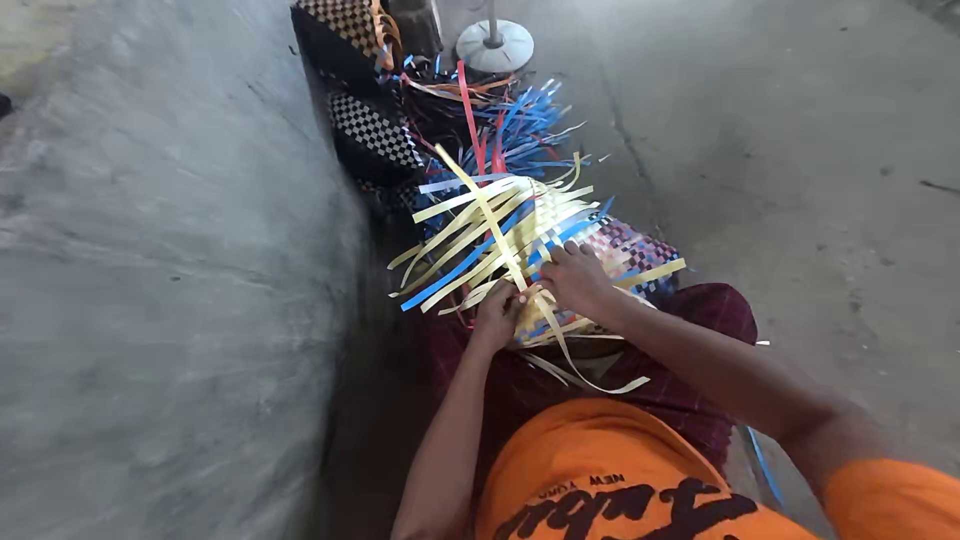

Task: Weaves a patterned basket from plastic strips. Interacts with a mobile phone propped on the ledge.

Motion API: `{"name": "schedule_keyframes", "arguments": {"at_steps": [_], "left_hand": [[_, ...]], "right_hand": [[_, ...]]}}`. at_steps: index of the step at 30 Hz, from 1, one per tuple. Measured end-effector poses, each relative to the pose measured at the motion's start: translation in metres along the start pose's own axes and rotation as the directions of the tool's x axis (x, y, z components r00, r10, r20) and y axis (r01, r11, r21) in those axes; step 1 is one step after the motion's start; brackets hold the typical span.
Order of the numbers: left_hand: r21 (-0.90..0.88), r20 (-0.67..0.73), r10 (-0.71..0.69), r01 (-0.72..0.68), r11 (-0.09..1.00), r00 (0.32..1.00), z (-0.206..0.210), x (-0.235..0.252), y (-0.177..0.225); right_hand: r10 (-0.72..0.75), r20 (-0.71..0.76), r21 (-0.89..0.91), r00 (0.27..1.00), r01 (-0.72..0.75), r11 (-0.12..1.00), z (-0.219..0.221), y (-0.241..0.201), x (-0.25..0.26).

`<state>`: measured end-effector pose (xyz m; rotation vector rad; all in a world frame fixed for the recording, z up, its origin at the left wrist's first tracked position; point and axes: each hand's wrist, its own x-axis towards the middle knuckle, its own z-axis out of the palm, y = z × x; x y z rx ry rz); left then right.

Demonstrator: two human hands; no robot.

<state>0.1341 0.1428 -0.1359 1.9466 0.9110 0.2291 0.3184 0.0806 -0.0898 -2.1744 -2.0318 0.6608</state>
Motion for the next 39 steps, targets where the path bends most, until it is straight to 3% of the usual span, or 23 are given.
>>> {"name": "schedule_keyframes", "arguments": {"at_steps": [2, 5, 7, 9, 12, 13, 15, 17, 19, 24, 28, 30, 32, 34, 37, 39], "left_hand": [[0.001, -0.066, 0.007, -0.007, 1.0, 0.998, 0.005, -0.002, 0.001], [0.021, -0.131, 0.032, -0.03, 0.999, 0.991, 0.009, -0.002, 0.003], [0.007, -0.083, 0.013, -0.013, 1.0, 0.996, 0.003, -0.001, 0.002], [-0.05, -0.002, -0.028, 0.027, 0.998, 1.0, -0.005, 0.002, -0.004], [-0.16, 0.013, -0.129, 0.129, 0.979, 0.992, -0.002, 0.006, -0.007], [-0.179, -0.008, -0.135, 0.132, 0.975, 0.991, 0.002, 0.008, -0.007], [-0.187, -0.054, -0.138, 0.126, 0.974, 0.989, 0.009, 0.013, -0.006], [-0.157, -0.063, -0.139, 0.128, 0.979, 0.988, 0.01, 0.014, -0.002], [-0.135, -0.037, -0.142, 0.135, 0.982, 0.989, 0.008, 0.014, 0.001], [-0.117, 0.006, -0.012, 0.012, 0.993, 1.0, 0.005, 0.009, 0.003], [0.041, 0.027, -0.033, 0.032, 0.999, 0.999, 0.006, 0.009, 0.013], [0.084, -0.06, 0.005, 0.0, 0.996, 0.998, 0.014, 0.009, 0.012], [0.085, -0.174, 0.063, -0.049, 0.995, 0.983, 0.023, 0.008, 0.006], [0.124, -0.275, 0.159, -0.128, 0.984, 0.948, 0.031, 0.007, -0.002], [0.267, -0.4, 0.33, -0.235, 0.935, 0.855, 0.041, 0.006, -0.006], [0.329, -0.446, 0.386, -0.253, 0.91, 0.807, 0.044, 0.004, -0.006]], "right_hand": [[-0.023, -0.058, 0.042, 0.998, 0.025, 0.999, -0.001, -0.007, 0.005], [-0.009, -0.04, 0.361, 0.999, 0.023, 0.932, 0.003, -0.013, 0.012], [-0.026, -0.123, 0.53, 0.992, 0.088, 0.843, 0.015, -0.009, 0.012], [-0.125, -0.255, 0.505, 0.959, 0.242, 0.828, 0.032, -0.001, 0.001], [-0.431, -0.537, 0.206, 0.726, 0.608, 0.767, 0.075, 0.027, -0.007], [-0.487, -0.524, 0.13, 0.699, 0.63, 0.765, 0.078, 0.033, -0.011], [-0.513, -0.417, 0.053, 0.75, 0.584, 0.81, 0.075, 0.041, -0.019], [-0.481, -0.376, 0.057, 0.792, 0.538, 0.841, 0.07, 0.042, -0.021], [-0.448, -0.419, 0.105, 0.79, 0.532, 0.84, 0.064, 0.039, -0.014], [-0.196, -0.42, 0.351, 0.886, 0.357, 0.866, 0.045, 0.018, 0.012], [-0.045, -0.248, 0.424, 0.968, 0.151, 0.893, 0.03, 0.007, 0.018], [0.011, -0.178, 0.483, 0.984, 0.078, 0.872, 0.023, 0.01, 0.022], [-0.013, -0.091, 0.548, 0.996, 0.061, 0.834, 0.014, 0.018, 0.024], [-0.129, -0.005, 0.53, 0.992, 0.112, 0.841, 0.008, 0.028, 0.025], [-0.255, 0.144, 0.299, 0.956, 0.204, 0.932, 0.002, 0.024, 0.02], [-0.26, 0.144, 0.219, 0.955, 0.226, 0.949, 0.002, 0.01, 0.016]]}}
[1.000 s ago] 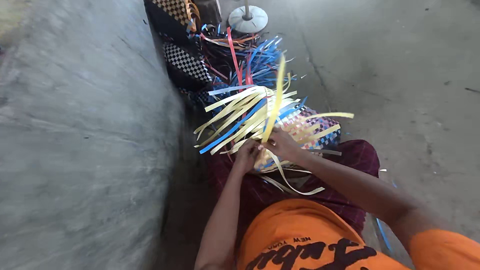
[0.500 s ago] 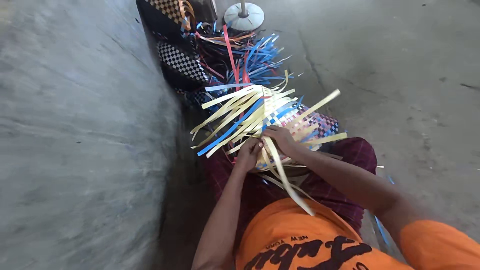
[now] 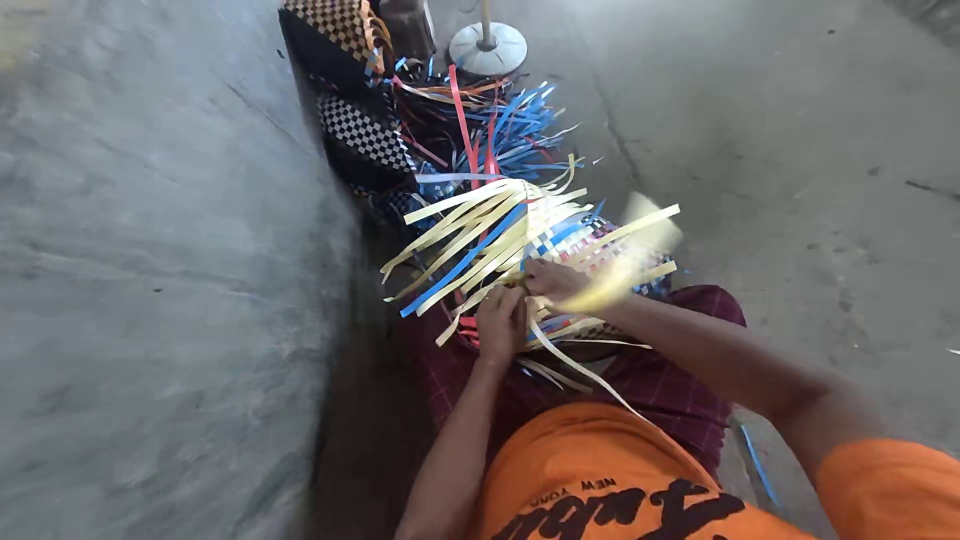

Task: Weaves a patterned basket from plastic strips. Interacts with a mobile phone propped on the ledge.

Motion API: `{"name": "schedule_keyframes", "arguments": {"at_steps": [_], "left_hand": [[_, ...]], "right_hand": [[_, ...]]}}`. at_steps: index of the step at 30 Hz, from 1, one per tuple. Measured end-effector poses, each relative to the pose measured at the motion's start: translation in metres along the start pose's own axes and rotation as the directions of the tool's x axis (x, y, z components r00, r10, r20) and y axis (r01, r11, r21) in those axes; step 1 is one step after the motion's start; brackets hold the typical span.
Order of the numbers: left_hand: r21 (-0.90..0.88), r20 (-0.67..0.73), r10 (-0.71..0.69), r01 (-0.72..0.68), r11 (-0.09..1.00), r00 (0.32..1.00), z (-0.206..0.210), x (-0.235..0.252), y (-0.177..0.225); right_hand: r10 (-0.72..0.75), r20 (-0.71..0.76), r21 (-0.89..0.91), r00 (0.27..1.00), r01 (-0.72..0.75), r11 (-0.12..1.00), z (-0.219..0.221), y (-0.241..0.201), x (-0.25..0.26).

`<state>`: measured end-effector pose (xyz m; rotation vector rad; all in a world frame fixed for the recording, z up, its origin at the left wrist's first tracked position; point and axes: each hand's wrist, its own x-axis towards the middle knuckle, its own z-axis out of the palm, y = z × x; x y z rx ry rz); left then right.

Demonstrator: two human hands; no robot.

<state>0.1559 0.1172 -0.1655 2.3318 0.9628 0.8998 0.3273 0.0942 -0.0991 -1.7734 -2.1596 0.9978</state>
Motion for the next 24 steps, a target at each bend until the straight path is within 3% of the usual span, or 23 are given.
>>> {"name": "schedule_keyframes", "arguments": {"at_steps": [4, 6, 9, 14, 17, 19, 20, 24], "left_hand": [[0.041, -0.064, -0.009, 0.012, 0.999, 0.998, -0.001, -0.003, 0.003], [0.061, -0.065, -0.033, 0.037, 0.997, 0.997, -0.002, -0.003, 0.005], [0.146, -0.154, 0.044, -0.021, 0.989, 0.987, 0.001, -0.005, 0.004], [0.264, -0.252, 0.161, -0.093, 0.96, 0.954, 0.01, -0.008, -0.001], [0.286, -0.251, 0.146, -0.071, 0.956, 0.957, 0.01, -0.008, -0.003], [0.27, -0.209, 0.116, -0.057, 0.961, 0.971, 0.007, -0.006, -0.001], [0.258, -0.183, 0.099, -0.049, 0.965, 0.978, 0.006, -0.005, -0.001], [0.168, -0.042, -0.044, 0.051, 0.984, 0.998, 0.003, 0.005, 0.002]], "right_hand": [[0.083, 0.144, -0.165, 0.986, -0.059, 0.985, -0.009, -0.018, 0.009], [0.034, 0.114, -0.085, 0.993, -0.024, 0.996, -0.007, -0.008, 0.014], [-0.072, 0.011, 0.098, 0.997, 0.071, 0.993, 0.0, 0.016, 0.017], [-0.036, -0.045, 0.276, 0.998, 0.047, 0.96, 0.001, 0.027, 0.014], [0.16, -0.12, 0.606, 0.98, -0.055, 0.794, 0.0, 0.032, 0.005], [0.286, -0.165, 0.785, 0.944, -0.05, 0.617, -0.004, 0.029, -0.005], [0.301, -0.191, 0.812, 0.934, -0.022, 0.583, -0.003, 0.029, -0.009], [0.062, -0.296, 0.62, 0.953, 0.143, 0.771, 0.01, 0.006, -0.02]]}}
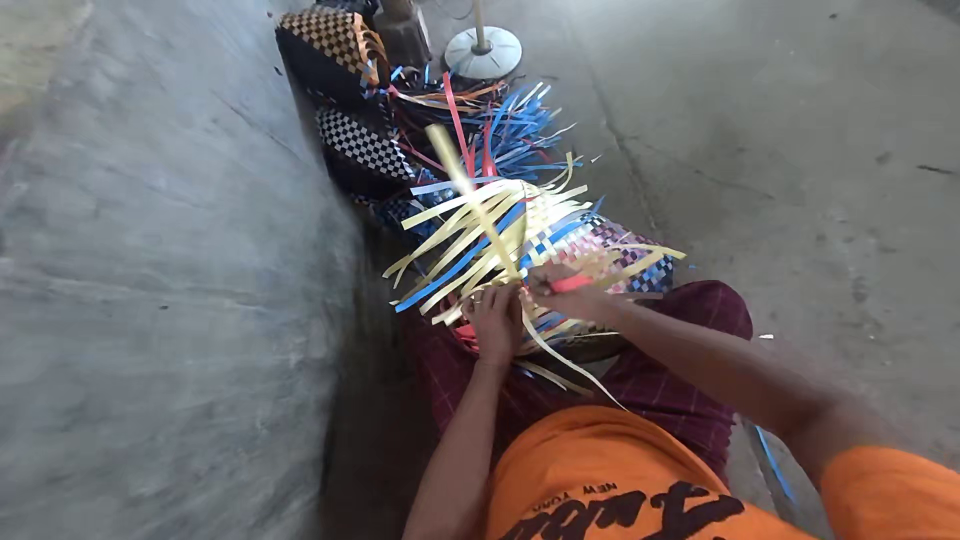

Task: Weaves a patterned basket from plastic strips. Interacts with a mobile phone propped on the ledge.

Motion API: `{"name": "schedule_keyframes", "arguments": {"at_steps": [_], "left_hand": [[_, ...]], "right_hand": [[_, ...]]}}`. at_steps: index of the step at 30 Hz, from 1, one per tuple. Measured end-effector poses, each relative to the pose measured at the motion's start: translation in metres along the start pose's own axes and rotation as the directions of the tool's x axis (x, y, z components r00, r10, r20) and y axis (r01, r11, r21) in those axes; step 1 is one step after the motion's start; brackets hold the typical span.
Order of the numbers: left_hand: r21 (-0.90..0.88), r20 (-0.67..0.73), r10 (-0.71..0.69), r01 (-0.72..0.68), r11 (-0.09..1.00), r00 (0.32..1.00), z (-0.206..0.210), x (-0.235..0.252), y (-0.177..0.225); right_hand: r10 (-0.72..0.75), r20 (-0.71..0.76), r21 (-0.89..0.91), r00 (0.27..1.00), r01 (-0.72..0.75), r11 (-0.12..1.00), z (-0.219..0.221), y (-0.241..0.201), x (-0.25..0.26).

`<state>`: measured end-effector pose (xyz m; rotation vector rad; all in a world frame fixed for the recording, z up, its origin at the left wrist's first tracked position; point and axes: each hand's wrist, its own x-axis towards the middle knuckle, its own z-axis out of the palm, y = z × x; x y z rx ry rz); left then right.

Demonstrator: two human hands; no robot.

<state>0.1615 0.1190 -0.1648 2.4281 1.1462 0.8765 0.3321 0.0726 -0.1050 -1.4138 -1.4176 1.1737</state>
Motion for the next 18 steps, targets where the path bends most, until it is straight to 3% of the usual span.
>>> {"name": "schedule_keyframes", "arguments": {"at_steps": [2, 4, 7, 11, 13, 16, 18], "left_hand": [[-0.003, 0.096, -0.063, 0.063, 0.998, 0.993, -0.005, 0.002, 0.003], [0.033, 0.193, -0.157, 0.153, 0.988, 0.969, -0.011, 0.0, 0.005], [0.038, 0.192, -0.165, 0.16, 0.986, 0.967, -0.025, -0.021, 0.012], [-0.162, 0.126, 0.122, -0.101, 0.982, 0.985, -0.047, -0.051, 0.027], [-0.182, 0.068, 0.155, -0.141, 0.973, 0.986, -0.05, -0.043, 0.036], [0.04, 0.169, -0.107, 0.101, 0.994, 0.98, -0.044, -0.002, 0.028], [0.154, 0.309, -0.316, 0.28, 0.947, 0.897, -0.034, 0.024, 0.016]], "right_hand": [[-0.118, -0.008, -0.13, 0.993, 0.116, 0.985, 0.016, -0.001, -0.004], [-0.076, 0.046, -0.283, 0.996, 0.086, 0.955, 0.025, -0.002, -0.006], [-0.147, 0.075, -0.439, 0.986, 0.165, 0.883, 0.04, 0.017, -0.018], [-0.147, 0.154, -0.609, 0.977, 0.211, 0.765, 0.05, 0.043, -0.029], [-0.189, 0.122, -0.609, 0.974, 0.224, 0.761, 0.058, 0.048, -0.032], [-0.076, 0.191, -0.634, 0.979, 0.182, 0.751, 0.065, 0.037, -0.034], [-0.115, 0.204, -0.623, 0.972, 0.219, 0.751, 0.066, 0.04, -0.037]]}}
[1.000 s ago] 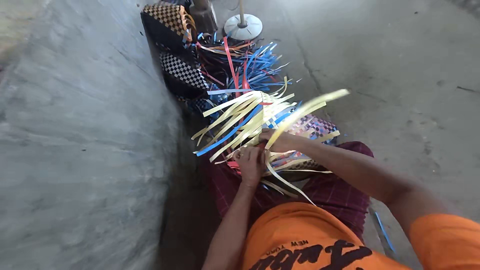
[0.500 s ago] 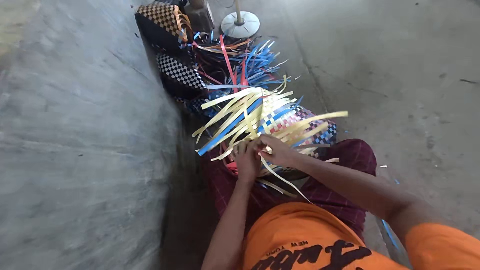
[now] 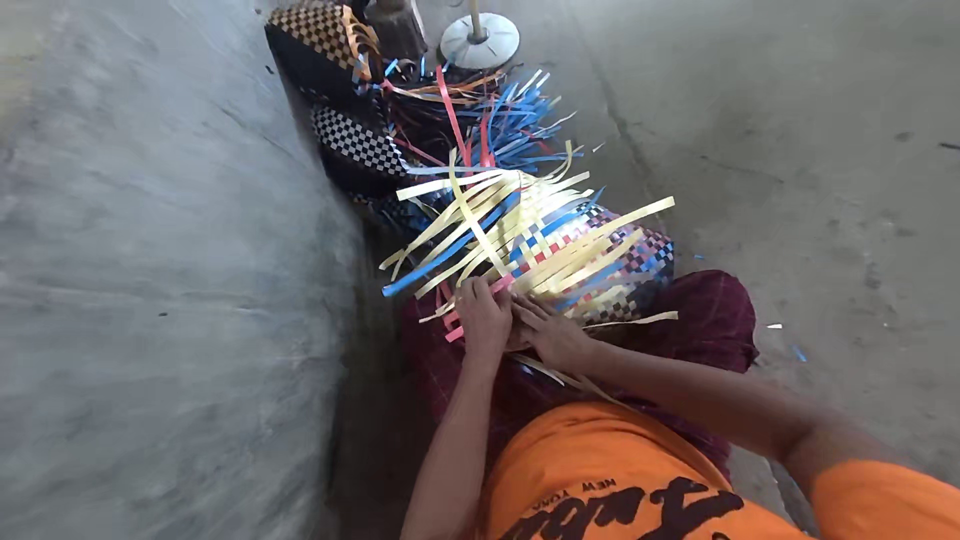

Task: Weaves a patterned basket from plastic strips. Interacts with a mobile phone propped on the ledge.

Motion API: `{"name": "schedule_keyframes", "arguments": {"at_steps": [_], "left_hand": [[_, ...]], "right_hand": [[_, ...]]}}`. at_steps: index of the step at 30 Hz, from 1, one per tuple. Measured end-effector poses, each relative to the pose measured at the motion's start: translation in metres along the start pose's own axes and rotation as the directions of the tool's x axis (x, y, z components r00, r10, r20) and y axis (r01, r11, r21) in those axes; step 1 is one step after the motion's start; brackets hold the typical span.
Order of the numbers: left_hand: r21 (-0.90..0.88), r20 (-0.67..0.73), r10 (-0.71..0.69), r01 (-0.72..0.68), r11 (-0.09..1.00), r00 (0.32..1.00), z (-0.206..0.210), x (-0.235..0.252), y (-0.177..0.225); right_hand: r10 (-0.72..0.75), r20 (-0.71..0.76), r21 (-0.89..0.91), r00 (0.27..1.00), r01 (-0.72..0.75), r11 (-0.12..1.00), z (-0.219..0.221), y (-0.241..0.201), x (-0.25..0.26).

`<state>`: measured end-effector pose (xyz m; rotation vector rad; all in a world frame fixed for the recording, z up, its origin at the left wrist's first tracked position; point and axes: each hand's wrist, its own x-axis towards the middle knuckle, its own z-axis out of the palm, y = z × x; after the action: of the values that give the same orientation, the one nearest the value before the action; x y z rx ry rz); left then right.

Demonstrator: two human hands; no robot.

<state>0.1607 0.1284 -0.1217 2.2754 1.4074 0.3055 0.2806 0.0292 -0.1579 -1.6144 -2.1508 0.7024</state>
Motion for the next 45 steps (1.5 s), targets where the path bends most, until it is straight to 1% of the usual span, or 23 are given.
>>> {"name": "schedule_keyframes", "arguments": {"at_steps": [2, 4, 7, 8, 9, 11, 15, 20, 22, 24, 25, 26, 27, 28, 29, 30, 31, 32, 34, 36, 39, 42, 45], "left_hand": [[0.018, 0.134, -0.081, 0.079, 0.997, 0.988, 0.003, 0.02, -0.002], [0.005, 0.224, -0.086, 0.087, 0.996, 0.971, 0.003, 0.028, -0.003], [-0.081, 0.24, -0.005, 0.025, 0.996, 0.971, -0.001, 0.027, -0.004], [-0.105, 0.23, 0.036, -0.012, 0.994, 0.972, -0.003, 0.024, -0.003], [-0.126, 0.226, 0.075, -0.048, 0.991, 0.971, -0.005, 0.02, -0.003], [-0.156, 0.269, 0.101, -0.06, 0.986, 0.958, -0.014, 0.011, 0.0], [-0.272, 0.255, 0.144, -0.072, 0.96, 0.956, -0.018, -0.004, -0.014], [-0.355, 0.292, 0.147, -0.035, 0.934, 0.945, -0.012, -0.01, -0.027], [-0.396, 0.306, 0.147, -0.015, 0.918, 0.941, -0.013, -0.009, -0.029], [-0.431, 0.318, 0.151, 0.001, 0.902, 0.936, -0.016, -0.009, -0.033], [-0.44, 0.317, 0.155, 0.001, 0.898, 0.936, -0.016, -0.01, -0.035], [-0.445, 0.319, 0.154, 0.004, 0.895, 0.935, -0.017, -0.01, -0.036], [-0.449, 0.322, 0.156, 0.005, 0.894, 0.934, -0.019, -0.01, -0.037], [-0.453, 0.325, 0.161, 0.003, 0.892, 0.932, -0.019, -0.009, -0.038], [-0.457, 0.333, 0.159, 0.012, 0.889, 0.929, -0.02, -0.008, -0.038], [-0.459, 0.352, 0.146, 0.035, 0.888, 0.924, -0.02, -0.007, -0.038], [-0.461, 0.365, 0.136, 0.052, 0.886, 0.921, -0.02, -0.007, -0.037], [-0.466, 0.373, 0.132, 0.063, 0.882, 0.918, -0.02, -0.007, -0.037], [-0.494, 0.378, 0.14, 0.071, 0.867, 0.915, -0.017, -0.008, -0.039], [-0.549, 0.361, 0.176, 0.057, 0.834, 0.916, -0.013, -0.008, -0.045], [-0.579, 0.363, 0.196, 0.056, 0.813, 0.911, -0.013, -0.009, -0.044], [-0.539, 0.421, 0.177, 0.087, 0.838, 0.89, -0.021, -0.012, -0.035], [-0.451, 0.412, 0.196, 0.012, 0.892, 0.89, -0.018, -0.009, -0.035]], "right_hand": [[-0.071, -0.13, 0.056, 0.989, 0.079, 0.995, -0.004, 0.005, -0.002], [-0.035, -0.226, 0.167, 0.974, 0.074, 0.983, -0.025, 0.006, 0.001], [0.106, -0.311, 0.193, 0.945, -0.047, 0.98, -0.056, 0.019, 0.026], [0.105, -0.334, 0.155, 0.937, -0.056, 0.986, -0.061, 0.029, 0.038], [0.087, -0.345, 0.122, 0.935, -0.047, 0.991, -0.063, 0.039, 0.05], [0.06, -0.314, 0.141, 0.948, -0.016, 0.99, -0.064, 0.05, 0.069], [-0.009, -0.309, 0.198, 0.951, 0.073, 0.977, -0.061, 0.043, 0.075], [0.142, -0.225, 0.237, 0.964, -0.087, 0.968, -0.057, 0.037, 0.064], [0.185, -0.285, 0.304, 0.94, -0.095, 0.948, -0.061, 0.035, 0.064], [0.238, -0.391, 0.407, 0.889, -0.065, 0.911, -0.077, 0.025, 0.059], [0.287, -0.401, 0.472, 0.87, -0.073, 0.879, -0.087, 0.018, 0.053], [0.363, -0.348, 0.543, 0.864, -0.13, 0.83, -0.094, 0.008, 0.044], [0.437, -0.216, 0.598, 0.873, -0.235, 0.766, -0.098, -0.002, 0.035], [0.474, 0.0, 0.613, 0.881, -0.374, 0.696, -0.097, -0.009, 0.027], [0.46, 0.227, 0.576, 0.858, -0.499, 0.647, -0.09, -0.013, 0.021], [0.416, 0.389, 0.516, 0.822, -0.569, 0.641, -0.079, -0.014, 0.017], [0.367, 0.469, 0.472, 0.803, -0.579, 0.665, -0.071, -0.017, 0.015], [0.323, 0.493, 0.453, 0.808, -0.556, 0.697, -0.07, -0.021, 0.014], [0.274, 0.448, 0.498, 0.851, -0.492, 0.714, -0.079, -0.032, 0.018], [0.291, 0.363, 0.547, 0.885, -0.456, 0.702, -0.087, -0.036, 0.027], [0.324, 0.3, 0.544, 0.897, -0.44, 0.715, -0.089, -0.031, 0.04], [0.29, 0.204, 0.471, 0.935, -0.353, 0.808, -0.092, -0.018, 0.046], [0.188, 0.169, 0.353, 0.967, -0.238, 0.905, -0.097, 0.005, 0.041]]}}
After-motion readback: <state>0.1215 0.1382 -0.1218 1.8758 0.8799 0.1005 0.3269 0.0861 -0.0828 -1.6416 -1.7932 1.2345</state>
